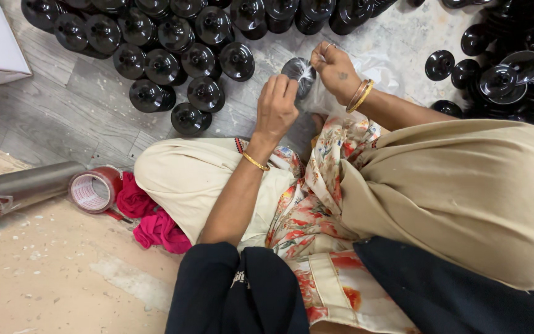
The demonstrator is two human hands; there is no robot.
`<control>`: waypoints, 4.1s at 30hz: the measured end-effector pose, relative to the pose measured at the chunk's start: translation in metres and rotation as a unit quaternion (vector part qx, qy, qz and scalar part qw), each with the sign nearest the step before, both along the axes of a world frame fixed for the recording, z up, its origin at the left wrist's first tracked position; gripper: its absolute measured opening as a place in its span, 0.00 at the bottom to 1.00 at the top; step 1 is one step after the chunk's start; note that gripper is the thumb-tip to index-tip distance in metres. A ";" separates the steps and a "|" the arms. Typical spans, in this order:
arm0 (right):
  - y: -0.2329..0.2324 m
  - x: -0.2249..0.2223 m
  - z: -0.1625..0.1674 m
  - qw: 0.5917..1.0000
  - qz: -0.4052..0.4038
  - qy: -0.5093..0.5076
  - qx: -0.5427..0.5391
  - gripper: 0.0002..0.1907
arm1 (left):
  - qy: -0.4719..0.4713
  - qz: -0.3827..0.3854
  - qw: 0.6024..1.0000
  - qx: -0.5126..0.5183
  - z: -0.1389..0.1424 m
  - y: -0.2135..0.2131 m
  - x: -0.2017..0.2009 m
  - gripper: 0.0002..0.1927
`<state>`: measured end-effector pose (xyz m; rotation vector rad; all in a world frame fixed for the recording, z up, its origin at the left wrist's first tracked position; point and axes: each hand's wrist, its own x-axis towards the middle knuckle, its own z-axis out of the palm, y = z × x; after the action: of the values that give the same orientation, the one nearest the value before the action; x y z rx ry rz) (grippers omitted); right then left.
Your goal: The person sits on the floor and packs black plastic components one at a time into a clear plastic bag, opening the bag, inserting items, and setting filled bags aside among piles of parts.
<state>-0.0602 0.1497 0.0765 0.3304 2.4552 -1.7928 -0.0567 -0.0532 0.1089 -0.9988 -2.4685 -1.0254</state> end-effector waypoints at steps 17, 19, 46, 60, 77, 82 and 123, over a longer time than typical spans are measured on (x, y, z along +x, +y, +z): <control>-0.004 0.010 0.036 0.989 0.077 0.022 -0.125 0.02 | -0.060 -0.068 0.991 0.095 0.011 0.002 0.004 0.12; -0.005 0.010 0.034 0.981 0.073 0.028 -0.178 0.02 | -0.048 -0.084 0.991 0.088 0.011 0.002 0.004 0.13; 0.011 -0.002 0.045 0.975 0.209 0.017 -0.072 0.23 | -0.118 0.003 0.980 0.159 -0.012 0.003 -0.007 0.06; 0.001 0.009 0.007 0.980 0.174 -0.005 -0.100 0.07 | -0.304 0.060 0.910 0.274 -0.034 0.011 -0.005 0.04; 0.013 0.007 -0.015 0.949 0.103 -0.204 -0.218 0.08 | -0.010 -0.074 0.996 0.048 -0.023 -0.005 -0.011 0.14; -0.004 0.025 0.009 0.961 0.159 0.148 0.168 0.09 | -0.062 -0.039 0.993 0.098 -0.023 -0.001 -0.010 0.06; 0.018 -0.006 0.061 0.958 0.072 -0.103 -0.258 0.25 | -0.046 0.200 0.961 0.183 0.092 -0.212 -0.123 0.03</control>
<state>-0.0663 0.1673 0.1377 0.2663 1.7421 -2.1164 -0.1802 -0.2657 0.2005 -0.3272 -2.2904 -1.3347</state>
